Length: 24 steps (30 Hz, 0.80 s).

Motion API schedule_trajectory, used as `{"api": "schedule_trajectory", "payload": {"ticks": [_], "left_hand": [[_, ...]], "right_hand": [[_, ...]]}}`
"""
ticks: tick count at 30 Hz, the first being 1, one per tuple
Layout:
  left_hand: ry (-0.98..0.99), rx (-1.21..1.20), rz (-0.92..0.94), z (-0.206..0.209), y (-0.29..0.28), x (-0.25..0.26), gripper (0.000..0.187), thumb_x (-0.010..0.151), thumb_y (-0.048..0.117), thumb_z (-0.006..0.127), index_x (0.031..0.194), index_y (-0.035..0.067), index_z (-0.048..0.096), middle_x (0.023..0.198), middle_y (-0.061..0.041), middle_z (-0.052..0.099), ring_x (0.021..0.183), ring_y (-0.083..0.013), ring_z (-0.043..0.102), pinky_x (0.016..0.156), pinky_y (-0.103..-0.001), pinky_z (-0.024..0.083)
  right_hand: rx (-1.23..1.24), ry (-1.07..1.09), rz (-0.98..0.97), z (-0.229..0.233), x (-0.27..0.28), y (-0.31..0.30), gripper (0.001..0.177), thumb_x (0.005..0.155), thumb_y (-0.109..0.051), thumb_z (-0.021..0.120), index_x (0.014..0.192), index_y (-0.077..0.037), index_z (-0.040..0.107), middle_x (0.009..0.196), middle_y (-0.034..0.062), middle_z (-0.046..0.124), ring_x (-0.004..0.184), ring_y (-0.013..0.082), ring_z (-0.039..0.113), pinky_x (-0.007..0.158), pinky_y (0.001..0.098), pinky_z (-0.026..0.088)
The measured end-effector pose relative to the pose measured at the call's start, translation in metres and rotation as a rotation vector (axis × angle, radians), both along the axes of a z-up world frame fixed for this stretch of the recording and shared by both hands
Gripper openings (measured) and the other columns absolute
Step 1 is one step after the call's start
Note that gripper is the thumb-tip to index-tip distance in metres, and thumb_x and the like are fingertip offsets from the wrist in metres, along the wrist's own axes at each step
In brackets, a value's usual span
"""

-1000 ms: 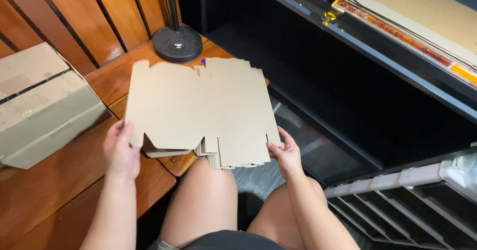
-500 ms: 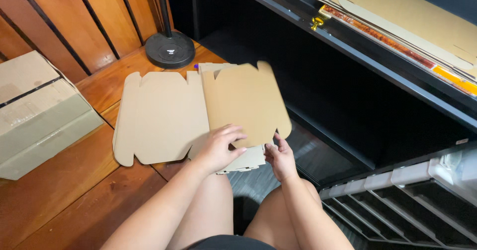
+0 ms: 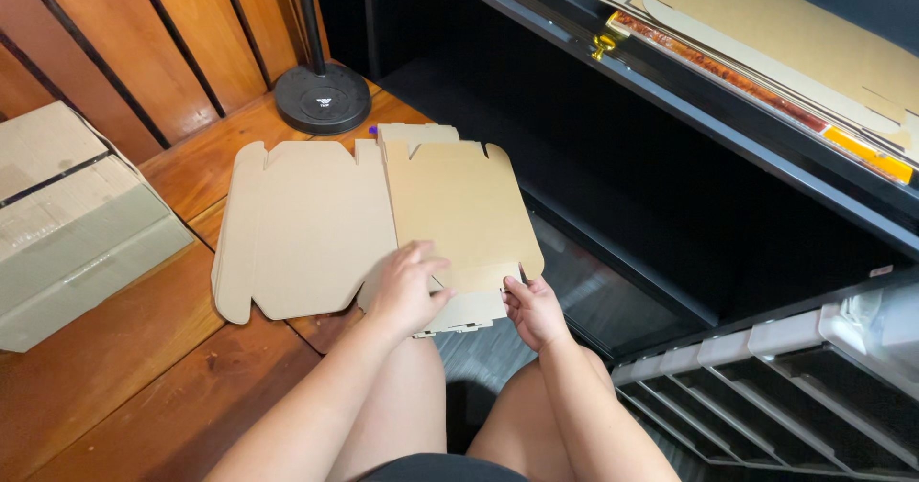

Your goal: The person sits on the floor and repeatedly picks up flat cardboard pieces from a stack on their lap, then places them onto a shelf above. The action is repeated continuously for the duration of the clip.

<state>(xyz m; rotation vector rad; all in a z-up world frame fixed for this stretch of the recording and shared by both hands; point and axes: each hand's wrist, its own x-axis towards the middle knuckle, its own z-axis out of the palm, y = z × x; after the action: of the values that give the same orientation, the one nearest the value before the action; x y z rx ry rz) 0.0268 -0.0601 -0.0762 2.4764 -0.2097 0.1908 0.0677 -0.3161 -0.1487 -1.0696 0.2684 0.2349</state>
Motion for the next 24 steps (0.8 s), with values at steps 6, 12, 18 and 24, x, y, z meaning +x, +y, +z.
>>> {"api": "schedule_trajectory", "payload": {"ticks": [6,12,18,24], "left_hand": [[0.205,-0.484,0.325,0.030,0.021,0.015,0.066,0.087,0.033,0.080,0.145,0.012,0.058,0.154,-0.017,0.047,0.146,-0.0361,0.047,0.120,-0.046,0.042],[0.296,-0.892,0.443,0.030,0.031,0.033,0.086,0.085,0.032,0.084,0.154,-0.001,0.043,0.145,-0.027,0.057,0.137,-0.0427,0.054,0.101,-0.050,0.057],[0.419,-1.333,0.360,-0.008,0.015,0.060,0.068,0.091,0.012,0.080,0.149,-0.003,0.047,0.127,-0.020,0.063,0.109,-0.0358,0.070,0.084,-0.047,0.062],[0.414,-1.366,0.350,-0.030,0.003,0.079,0.056,0.092,0.000,0.071,0.144,-0.001,0.049,0.134,-0.024,0.064,0.118,-0.0410,0.067,0.088,-0.055,0.060]], "right_hand": [[0.076,0.016,-0.014,0.039,-0.014,0.007,0.020,0.097,0.002,0.067,0.112,-0.011,0.070,0.080,0.0102,0.075,0.065,0.0207,0.076,0.053,0.0277,0.064],[0.146,0.039,-0.034,0.061,-0.020,0.012,0.018,0.095,0.001,0.068,0.109,-0.011,0.070,0.079,0.0116,0.075,0.064,0.0219,0.077,0.054,0.0303,0.064],[0.158,0.036,-0.069,0.074,-0.025,0.016,0.018,0.094,0.001,0.070,0.106,-0.011,0.072,0.075,0.0108,0.073,0.063,0.0217,0.076,0.051,0.0295,0.062],[0.167,0.053,-0.162,0.102,-0.035,0.021,0.017,0.089,-0.005,0.076,0.103,-0.015,0.073,0.070,0.0005,0.063,0.063,0.0161,0.073,0.058,0.0307,0.061]]}}
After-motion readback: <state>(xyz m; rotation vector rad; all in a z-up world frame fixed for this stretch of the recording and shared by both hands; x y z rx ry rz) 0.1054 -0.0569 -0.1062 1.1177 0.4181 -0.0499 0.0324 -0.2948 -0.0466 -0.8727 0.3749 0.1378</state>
